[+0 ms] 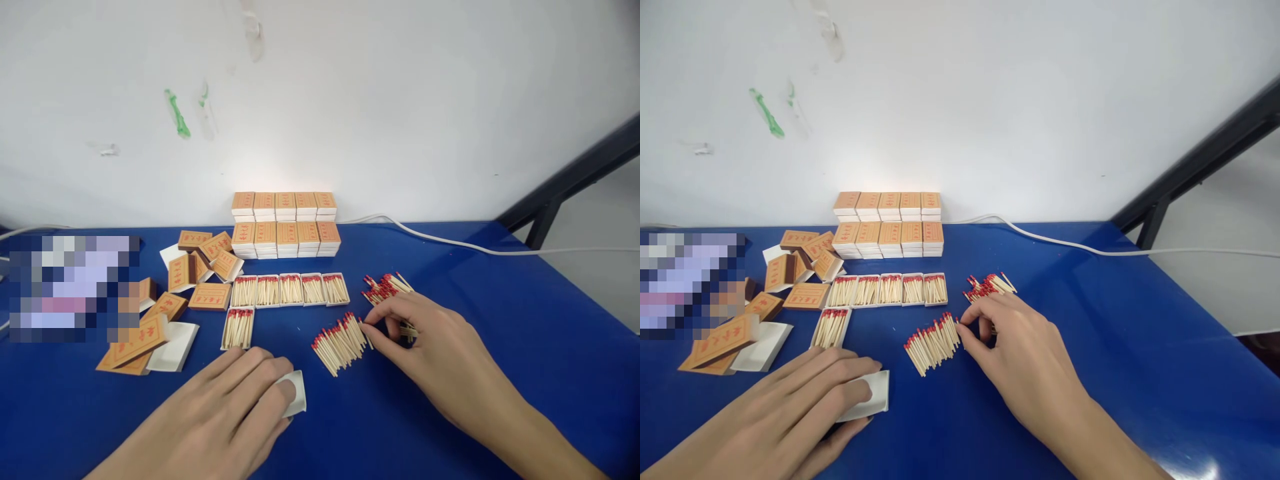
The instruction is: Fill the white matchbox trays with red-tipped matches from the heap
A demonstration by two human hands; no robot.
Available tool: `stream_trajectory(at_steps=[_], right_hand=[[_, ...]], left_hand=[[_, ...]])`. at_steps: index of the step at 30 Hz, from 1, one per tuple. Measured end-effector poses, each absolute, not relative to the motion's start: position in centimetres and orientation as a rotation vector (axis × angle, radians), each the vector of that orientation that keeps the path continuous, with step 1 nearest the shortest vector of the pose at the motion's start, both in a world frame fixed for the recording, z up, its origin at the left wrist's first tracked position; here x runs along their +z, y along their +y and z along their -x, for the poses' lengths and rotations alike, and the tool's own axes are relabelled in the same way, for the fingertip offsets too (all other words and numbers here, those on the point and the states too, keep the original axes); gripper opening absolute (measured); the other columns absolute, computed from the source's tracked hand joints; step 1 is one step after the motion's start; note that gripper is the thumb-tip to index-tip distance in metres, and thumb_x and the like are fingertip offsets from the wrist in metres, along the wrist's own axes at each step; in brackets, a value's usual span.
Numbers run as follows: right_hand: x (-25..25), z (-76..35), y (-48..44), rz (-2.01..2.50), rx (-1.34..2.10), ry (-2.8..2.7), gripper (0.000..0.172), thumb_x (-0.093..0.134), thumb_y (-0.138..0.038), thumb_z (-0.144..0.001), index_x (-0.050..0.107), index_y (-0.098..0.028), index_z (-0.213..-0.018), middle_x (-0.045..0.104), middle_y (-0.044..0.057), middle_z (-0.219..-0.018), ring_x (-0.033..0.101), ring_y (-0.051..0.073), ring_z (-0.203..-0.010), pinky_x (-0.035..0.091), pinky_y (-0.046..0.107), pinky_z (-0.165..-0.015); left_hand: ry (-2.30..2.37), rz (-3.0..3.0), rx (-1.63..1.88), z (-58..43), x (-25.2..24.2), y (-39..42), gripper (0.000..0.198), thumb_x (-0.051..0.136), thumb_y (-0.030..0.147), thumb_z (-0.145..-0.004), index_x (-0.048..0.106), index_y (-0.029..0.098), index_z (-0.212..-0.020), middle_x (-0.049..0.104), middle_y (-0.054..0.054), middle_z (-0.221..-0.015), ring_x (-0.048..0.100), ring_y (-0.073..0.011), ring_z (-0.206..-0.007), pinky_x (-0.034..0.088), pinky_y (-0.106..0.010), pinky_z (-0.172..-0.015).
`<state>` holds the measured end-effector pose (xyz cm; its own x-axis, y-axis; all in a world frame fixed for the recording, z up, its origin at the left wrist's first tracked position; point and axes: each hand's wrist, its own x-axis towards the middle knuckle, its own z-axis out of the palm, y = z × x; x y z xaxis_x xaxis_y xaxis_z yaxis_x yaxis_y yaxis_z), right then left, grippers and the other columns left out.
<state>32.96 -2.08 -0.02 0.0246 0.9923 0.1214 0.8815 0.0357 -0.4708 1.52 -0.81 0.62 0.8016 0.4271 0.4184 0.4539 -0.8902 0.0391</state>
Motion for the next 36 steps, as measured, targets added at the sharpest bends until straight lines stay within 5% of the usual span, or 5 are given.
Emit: stream_trajectory(at_steps=[14,22,36], right_hand=[[0.3,-33.9,-0.4,1.861,0.294,-1.789,0.022,0.071,-0.048,-0.103,0.085,-0.032,-0.099,0.074,0.0,-0.079,0.07,0.022,-0.076,0.049,0.036,-0.066],[1.9,-32.9,2.0,2.106,0.142,-1.991,0.014,0.072,-0.037,-0.101,0.083,-0.03,-0.096,0.077,0.003,-0.088,0.071,0.028,-0.086,0.039,0.035,-0.063],[1.1,-32.0,1.7,2.046,0.371,-1.999,0.024,0.074,-0.041,-0.103,0.077,-0.029,-0.082,0.065,-0.003,-0.067,0.064,0.021,-0.07,0.042,0.035,-0.064]], left_hand=[[-0.704,2.916,-0.616,-1.2,0.2,-1.3,0.036,0.04,0.018,-0.123,0.076,0.02,-0.12,0.084,0.0,-0.119,0.08,-0.0206,-0.106,0.058,-0.04,-0.1],[-0.692,2.941,-0.593,-1.4,0.4,-1.0,0.033,0.043,0.016,-0.12,0.076,0.019,-0.122,0.083,-0.002,-0.119,0.079,-0.0219,-0.104,0.062,-0.04,-0.095],[-0.71,2.973,-0.605,-1.2,0.2,-1.1,0.035,0.045,0.018,-0.121,0.079,0.018,-0.123,0.084,-0.003,-0.119,0.08,-0.024,-0.103,0.062,-0.042,-0.093]])
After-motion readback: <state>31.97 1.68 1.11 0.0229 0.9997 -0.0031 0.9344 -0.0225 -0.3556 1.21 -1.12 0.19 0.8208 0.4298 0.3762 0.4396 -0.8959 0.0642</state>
